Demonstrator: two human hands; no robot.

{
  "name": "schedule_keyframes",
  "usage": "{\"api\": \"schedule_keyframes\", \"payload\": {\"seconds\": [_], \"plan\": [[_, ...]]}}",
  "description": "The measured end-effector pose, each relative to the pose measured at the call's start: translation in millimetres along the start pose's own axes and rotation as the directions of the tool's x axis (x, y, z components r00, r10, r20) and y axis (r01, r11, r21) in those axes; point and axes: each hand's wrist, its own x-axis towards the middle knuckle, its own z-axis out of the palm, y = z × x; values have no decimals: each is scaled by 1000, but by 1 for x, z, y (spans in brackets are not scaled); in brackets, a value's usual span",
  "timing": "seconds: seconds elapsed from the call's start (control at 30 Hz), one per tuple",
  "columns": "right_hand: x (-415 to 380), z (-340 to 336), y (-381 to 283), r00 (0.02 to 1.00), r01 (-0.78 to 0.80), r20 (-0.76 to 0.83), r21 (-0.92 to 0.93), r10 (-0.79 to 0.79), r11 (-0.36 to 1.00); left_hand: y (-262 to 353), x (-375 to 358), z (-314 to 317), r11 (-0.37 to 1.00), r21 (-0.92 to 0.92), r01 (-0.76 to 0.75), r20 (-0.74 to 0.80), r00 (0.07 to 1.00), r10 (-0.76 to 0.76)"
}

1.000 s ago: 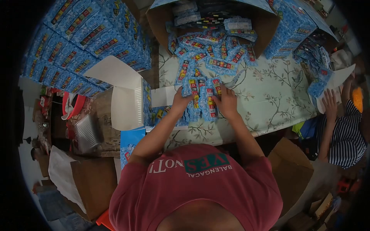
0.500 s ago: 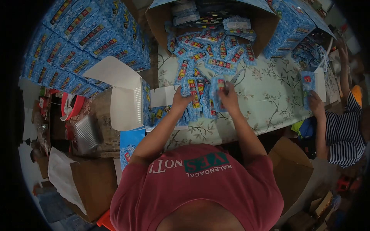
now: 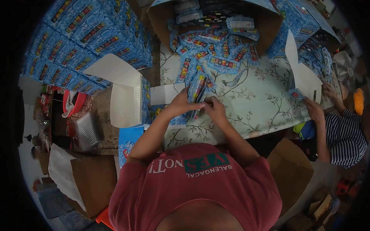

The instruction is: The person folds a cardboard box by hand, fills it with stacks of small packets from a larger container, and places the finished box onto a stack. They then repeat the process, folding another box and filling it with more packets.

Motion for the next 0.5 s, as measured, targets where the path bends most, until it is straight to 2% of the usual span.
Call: {"api": "schedule_keyframes", "payload": {"seconds": [0.07,0.1,0.13,0.17,0.2,0.27,0.3,0.37,0.4,0.43,0.47,0.5], "plan": [[8,-14,-1,986,135,134,-263,-102,955,1,-14,8,997,80,-21,-16,1000,22],[13,-16,-4,985,136,136,-260,-103,956,-2,-19,13,996,59,-61,-87,994,66],[19,-17,-8,968,236,-28,-233,-249,944,-4,-21,18,994,40,-104,-161,981,109],[25,-19,-12,906,334,-194,-224,-377,916,-5,-21,22,994,40,-101,-163,981,106],[35,-20,-23,909,329,-190,-223,-372,918,-4,-24,26,993,44,-106,-206,972,113],[57,-17,-46,731,630,-77,-308,-678,713,-5,-28,39,993,48,-104,-245,963,113],[66,-16,-44,728,634,-78,-302,-681,712,-7,-28,41,994,45,-101,-292,950,110],[82,-11,-37,782,623,103,-136,-615,770,-7,-28,47,993,54,-101,-341,933,113],[84,-8,-37,780,626,102,-131,-617,769,-2,-32,51,972,208,-111,-386,904,186],[83,-5,-36,838,545,93,-84,-538,834,3,-34,55,928,355,-109,-417,870,262],[82,-2,-35,888,456,89,-36,-451,889,9,-36,59,929,355,-105,-419,871,258],[81,2,-33,890,452,93,-34,-447,891,15,-39,64,874,483,-61,-387,880,275]]}}
